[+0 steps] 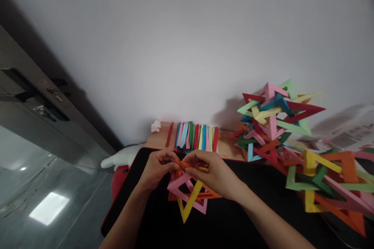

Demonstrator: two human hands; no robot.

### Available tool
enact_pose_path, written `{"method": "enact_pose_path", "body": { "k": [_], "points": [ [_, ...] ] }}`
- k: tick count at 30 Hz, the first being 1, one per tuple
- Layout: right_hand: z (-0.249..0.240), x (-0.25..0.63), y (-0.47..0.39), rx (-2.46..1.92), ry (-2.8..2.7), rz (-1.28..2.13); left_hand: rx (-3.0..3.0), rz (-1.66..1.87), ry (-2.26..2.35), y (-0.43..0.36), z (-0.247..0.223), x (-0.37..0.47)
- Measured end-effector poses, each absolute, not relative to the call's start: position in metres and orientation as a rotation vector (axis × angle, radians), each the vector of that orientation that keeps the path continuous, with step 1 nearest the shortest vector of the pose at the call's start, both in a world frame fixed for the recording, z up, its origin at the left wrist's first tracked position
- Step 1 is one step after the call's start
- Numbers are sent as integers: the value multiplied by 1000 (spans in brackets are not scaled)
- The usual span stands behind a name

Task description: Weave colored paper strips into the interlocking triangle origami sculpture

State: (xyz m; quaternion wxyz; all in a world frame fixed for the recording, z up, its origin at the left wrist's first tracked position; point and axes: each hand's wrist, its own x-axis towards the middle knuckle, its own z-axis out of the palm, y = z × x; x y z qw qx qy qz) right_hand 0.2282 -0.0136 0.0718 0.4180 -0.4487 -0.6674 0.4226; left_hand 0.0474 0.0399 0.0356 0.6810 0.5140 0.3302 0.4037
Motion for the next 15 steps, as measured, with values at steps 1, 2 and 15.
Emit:
{"method": "enact_pose_path", "body": {
  "k": [1, 2, 15],
  "points": [
    [72, 228, -13, -1132, -1679, 1053, 1156, 904, 742, 40, 36, 47],
    [71, 228, -13, -1139, -1683, 1047, 1160, 902, 743, 39, 37, 47],
    [69, 227, -14, -1182, -1727, 828, 1231, 908, 785, 33, 53, 50]
  ]
}}
